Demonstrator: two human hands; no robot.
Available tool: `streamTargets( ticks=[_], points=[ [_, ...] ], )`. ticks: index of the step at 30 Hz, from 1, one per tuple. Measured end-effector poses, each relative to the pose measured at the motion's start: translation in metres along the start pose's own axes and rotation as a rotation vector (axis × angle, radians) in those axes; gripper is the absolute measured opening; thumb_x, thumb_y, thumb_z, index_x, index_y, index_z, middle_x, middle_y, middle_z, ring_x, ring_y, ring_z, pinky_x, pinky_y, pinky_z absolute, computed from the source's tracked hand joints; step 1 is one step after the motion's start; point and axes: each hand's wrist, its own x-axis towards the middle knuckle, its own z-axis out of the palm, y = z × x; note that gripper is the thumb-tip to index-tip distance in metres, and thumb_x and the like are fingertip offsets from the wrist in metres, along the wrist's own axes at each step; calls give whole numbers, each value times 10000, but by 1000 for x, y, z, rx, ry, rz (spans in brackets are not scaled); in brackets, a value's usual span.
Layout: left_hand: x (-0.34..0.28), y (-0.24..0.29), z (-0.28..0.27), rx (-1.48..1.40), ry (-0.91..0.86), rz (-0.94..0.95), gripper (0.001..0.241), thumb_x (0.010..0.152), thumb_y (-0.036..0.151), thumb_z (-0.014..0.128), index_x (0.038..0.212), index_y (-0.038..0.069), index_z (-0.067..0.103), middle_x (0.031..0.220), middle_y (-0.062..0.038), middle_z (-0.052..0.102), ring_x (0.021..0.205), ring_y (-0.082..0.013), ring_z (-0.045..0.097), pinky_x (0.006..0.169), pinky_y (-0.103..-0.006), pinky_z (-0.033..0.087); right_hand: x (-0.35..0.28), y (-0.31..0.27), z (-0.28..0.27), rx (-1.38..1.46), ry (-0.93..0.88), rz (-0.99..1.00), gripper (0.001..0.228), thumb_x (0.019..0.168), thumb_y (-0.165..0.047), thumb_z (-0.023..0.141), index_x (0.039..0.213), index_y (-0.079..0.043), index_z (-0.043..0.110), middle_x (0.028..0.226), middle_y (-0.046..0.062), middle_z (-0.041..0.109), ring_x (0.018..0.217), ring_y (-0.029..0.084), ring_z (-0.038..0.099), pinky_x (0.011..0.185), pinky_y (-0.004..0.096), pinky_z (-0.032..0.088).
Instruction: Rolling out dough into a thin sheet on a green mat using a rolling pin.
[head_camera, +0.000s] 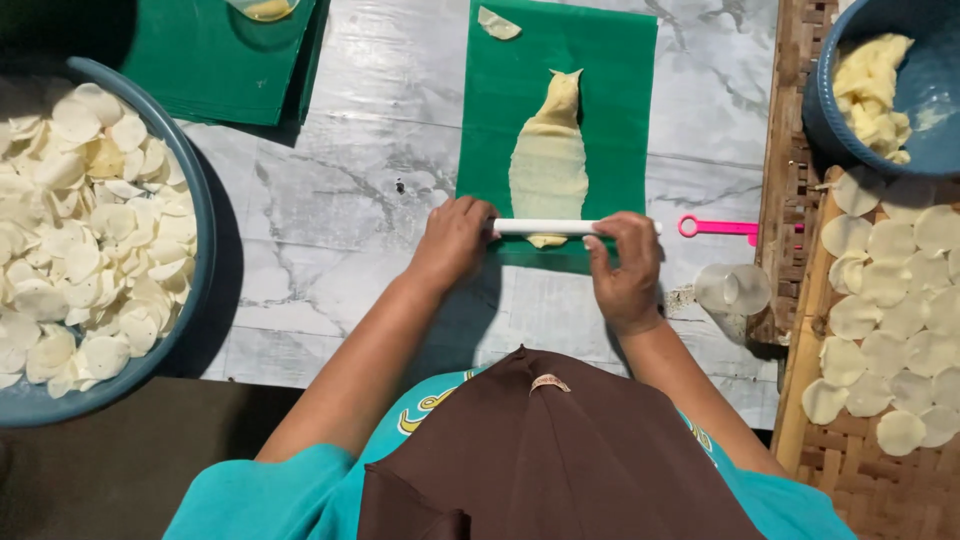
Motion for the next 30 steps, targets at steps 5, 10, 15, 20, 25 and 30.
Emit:
streamTargets(
  ticks=[5, 10, 15, 20, 25, 30],
  points=[
    [10, -20, -12, -126, -144, -79, 210, 944, 336, 670, 1129, 249, 620, 957, -27, 645, 980, -319, 694, 819, -501, 552, -16, -2, 25, -29, -258, 81, 332, 902, -379, 780, 1156, -179, 706, 1144, -10, 569, 1100, 254, 662, 935, 387, 549],
    [12, -13, -43, -202, -177, -198, 250, 955, 371, 669, 1186, 293, 610, 1017, -6, 655, 1052, -310, 682, 870, -510, 557, -7, 1, 27, -160, -430, 93, 263, 884, -329, 784, 1099, -205, 699, 1136, -21, 553, 1106, 253, 660, 863, 406, 587],
    [19, -2, -77, -161, 60, -68, 235, 940, 225, 682, 1157, 197, 594, 925, -81, 598, 940, -395, 640, 787, -560, 513, 28, 3, 28, -16, -310, 178, 249, 949, -214, 757, 1139, -87, 659, 939, 145, 623, 935, 414, 677, 810, 508, 552],
    [19, -11, -80, -21, 112, -22, 293, 906, 255, 720, 1161, 228, 579, 960, -24, 584, 996, -308, 640, 818, -465, 512, 35, 9, 9, -135, -264, 232, 91, 1040, -188, 677, 999, -116, 713, 875, 113, 645, 908, 375, 694, 792, 457, 553],
    [10, -2, -82, 67, 69, 75, 224, 921, 268, 671, 1133, 265, 599, 947, 10, 607, 977, -249, 645, 825, -409, 492, 54, -17, -23, -391, 20, 28, 82, 1061, -194, 658, 1030, -119, 645, 977, 9, 526, 829, 242, 558, 793, 391, 461],
    [14, 8, -49, -21, -24, 86, 252, 912, 245, 684, 1156, 217, 629, 1185, -56, 613, 1184, -330, 588, 886, -453, 496, 36, -8, 4, -390, -396, 252, 503, 1155, -370, 351, 1495, -38, 516, 1588, 294, 404, 1458, 446, 408, 1149, 713, 185]
  ],
)
